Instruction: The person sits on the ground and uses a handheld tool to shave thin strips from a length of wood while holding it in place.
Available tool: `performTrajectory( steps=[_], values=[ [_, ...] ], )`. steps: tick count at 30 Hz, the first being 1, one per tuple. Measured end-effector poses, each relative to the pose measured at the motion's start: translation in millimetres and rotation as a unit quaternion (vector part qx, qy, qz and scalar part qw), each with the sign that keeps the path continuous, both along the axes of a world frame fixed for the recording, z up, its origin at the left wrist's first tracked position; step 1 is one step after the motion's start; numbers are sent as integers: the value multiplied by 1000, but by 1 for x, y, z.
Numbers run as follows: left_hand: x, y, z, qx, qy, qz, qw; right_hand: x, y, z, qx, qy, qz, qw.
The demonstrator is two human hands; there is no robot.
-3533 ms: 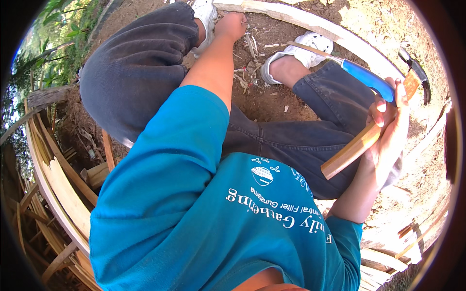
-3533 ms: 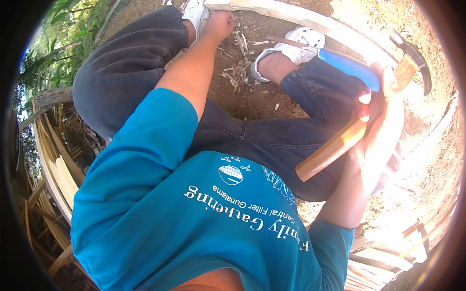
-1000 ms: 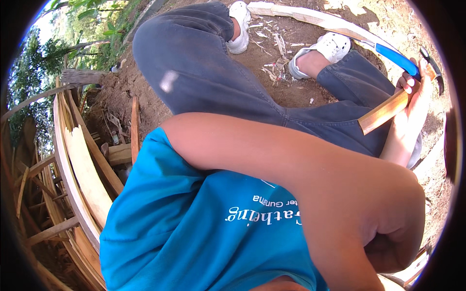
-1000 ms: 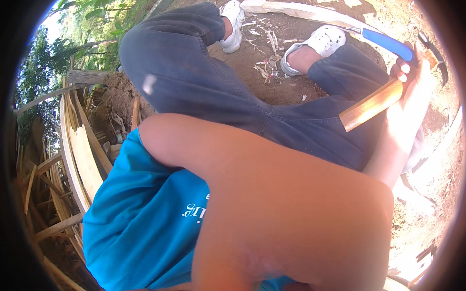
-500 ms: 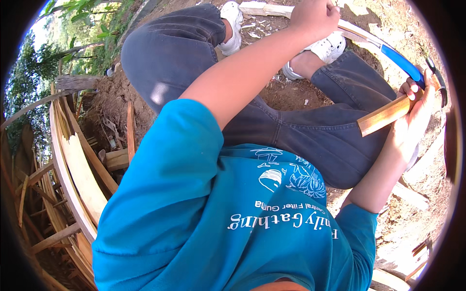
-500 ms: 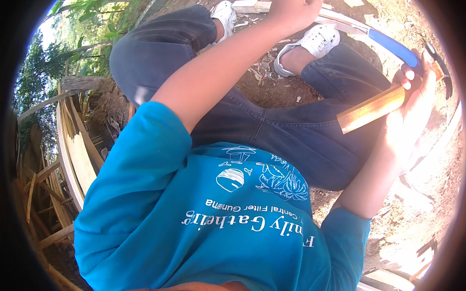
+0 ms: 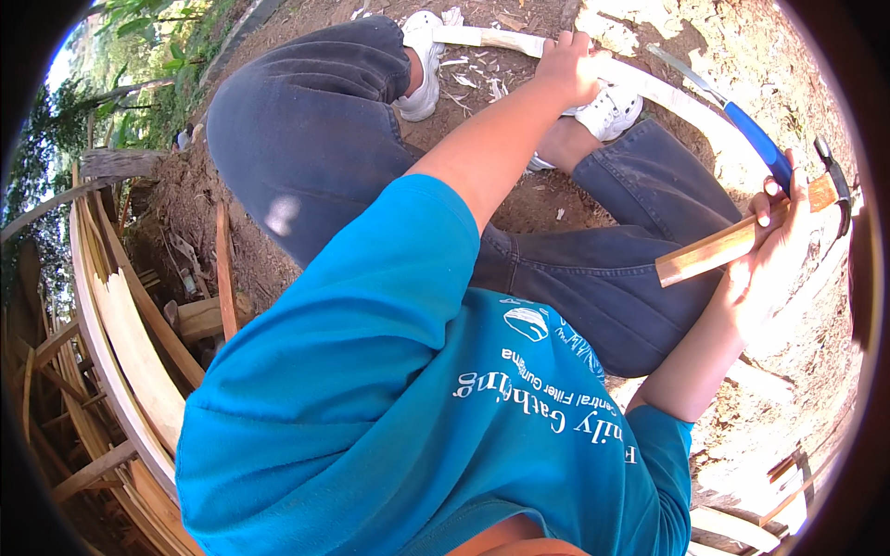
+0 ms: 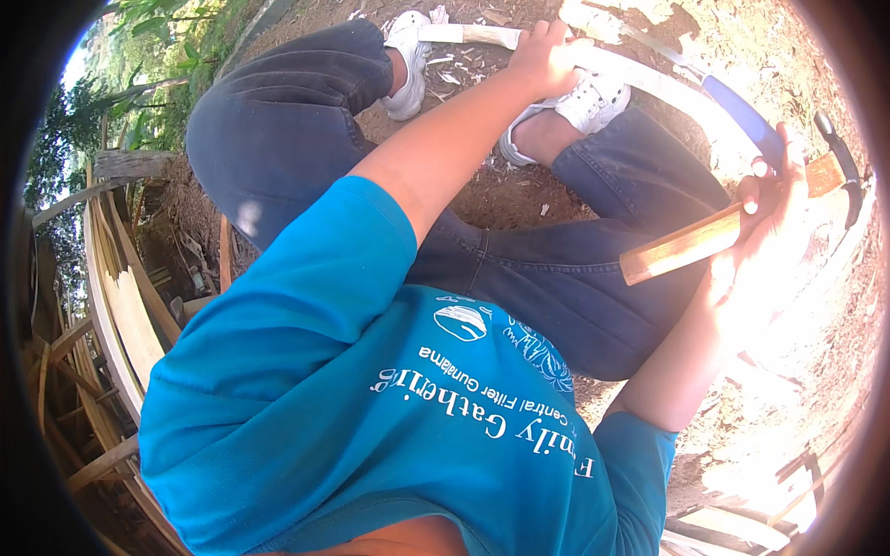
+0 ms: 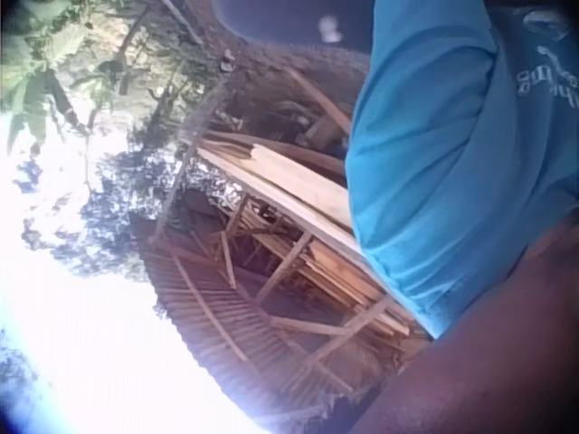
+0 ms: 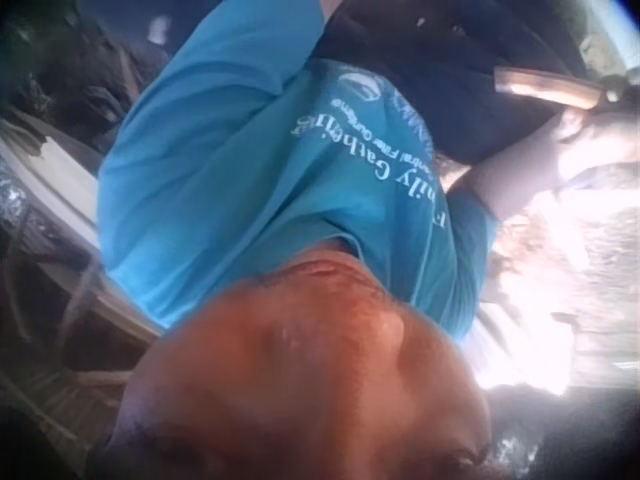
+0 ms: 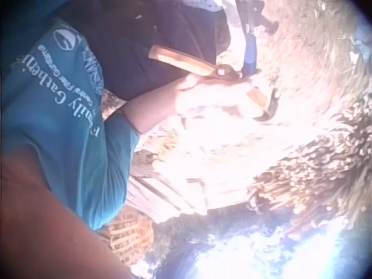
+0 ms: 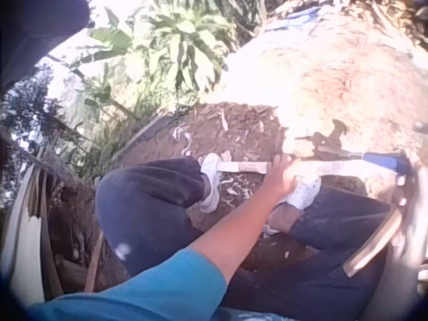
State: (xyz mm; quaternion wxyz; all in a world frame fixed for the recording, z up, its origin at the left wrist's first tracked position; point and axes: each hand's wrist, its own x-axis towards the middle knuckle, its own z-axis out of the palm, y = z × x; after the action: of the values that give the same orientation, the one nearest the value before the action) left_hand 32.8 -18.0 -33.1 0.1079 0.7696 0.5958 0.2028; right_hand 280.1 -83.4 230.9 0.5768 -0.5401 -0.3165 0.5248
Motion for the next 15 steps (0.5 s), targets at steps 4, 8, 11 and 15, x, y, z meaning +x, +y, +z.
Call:
performTrajectory(
  steps=[4,8,11,15],
  values=[
    [10,-16,-5,67,20,42,997,-31,-3,-3,38,-40,-1,998],
    [11,-35,-5,26,17,31,999,-43,-10,-11,38,-137,39,989],
    [6,-41,-5,33,-55,35,997,-47,-8,-20,49,-139,102,984],
    [-9,-47,4,-37,-218,79,972,-57,4,-19,19,-211,155,965]
  ],
)
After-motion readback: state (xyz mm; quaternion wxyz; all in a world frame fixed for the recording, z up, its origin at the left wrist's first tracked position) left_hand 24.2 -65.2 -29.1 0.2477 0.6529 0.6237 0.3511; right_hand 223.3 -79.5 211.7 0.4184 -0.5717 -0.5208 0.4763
